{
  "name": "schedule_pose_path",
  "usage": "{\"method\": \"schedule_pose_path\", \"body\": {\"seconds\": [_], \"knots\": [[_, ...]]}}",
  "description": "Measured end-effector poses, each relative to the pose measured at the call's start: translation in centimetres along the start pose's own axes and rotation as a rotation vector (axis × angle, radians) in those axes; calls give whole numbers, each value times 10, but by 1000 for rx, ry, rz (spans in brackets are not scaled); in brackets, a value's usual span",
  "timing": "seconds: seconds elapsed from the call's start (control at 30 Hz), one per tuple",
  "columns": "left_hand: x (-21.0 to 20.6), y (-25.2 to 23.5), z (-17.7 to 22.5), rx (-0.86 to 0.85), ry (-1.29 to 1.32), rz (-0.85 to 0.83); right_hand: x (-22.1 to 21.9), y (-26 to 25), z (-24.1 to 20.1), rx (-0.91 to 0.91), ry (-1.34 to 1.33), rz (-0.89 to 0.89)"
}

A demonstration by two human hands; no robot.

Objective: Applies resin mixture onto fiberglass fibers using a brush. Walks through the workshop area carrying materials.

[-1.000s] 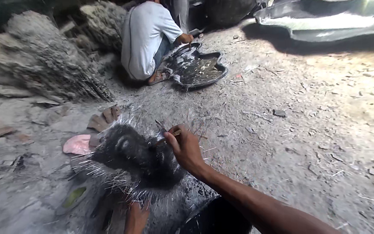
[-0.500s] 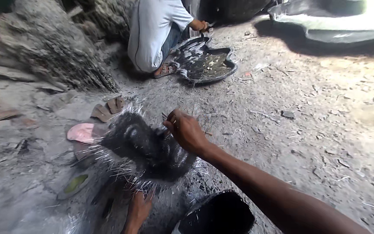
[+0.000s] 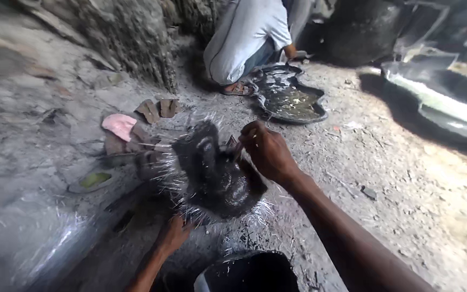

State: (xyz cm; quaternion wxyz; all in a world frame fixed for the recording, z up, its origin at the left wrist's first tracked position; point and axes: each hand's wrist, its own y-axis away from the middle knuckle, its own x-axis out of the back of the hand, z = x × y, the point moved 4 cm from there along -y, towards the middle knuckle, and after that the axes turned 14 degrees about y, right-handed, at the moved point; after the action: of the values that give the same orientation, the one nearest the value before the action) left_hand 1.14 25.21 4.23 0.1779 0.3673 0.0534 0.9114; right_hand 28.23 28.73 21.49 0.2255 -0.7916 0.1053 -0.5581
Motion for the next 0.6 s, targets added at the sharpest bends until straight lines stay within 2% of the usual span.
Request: {"method": "schedule_pose_path", "body": {"seconds": [0.17, 0.27, 0.43, 0.6], "knots": [[1, -1, 2, 17, 61, -35, -21, 8, -2, 187, 192, -109], [4, 1, 3, 54, 92, -90, -20, 16, -4, 228, 242, -5], [6, 0, 0, -12, 151, -69, -36, 28, -8, 322, 337, 92], [5, 0, -4, -96, 146, -30, -39, 29, -8, 312, 324, 81]]}}
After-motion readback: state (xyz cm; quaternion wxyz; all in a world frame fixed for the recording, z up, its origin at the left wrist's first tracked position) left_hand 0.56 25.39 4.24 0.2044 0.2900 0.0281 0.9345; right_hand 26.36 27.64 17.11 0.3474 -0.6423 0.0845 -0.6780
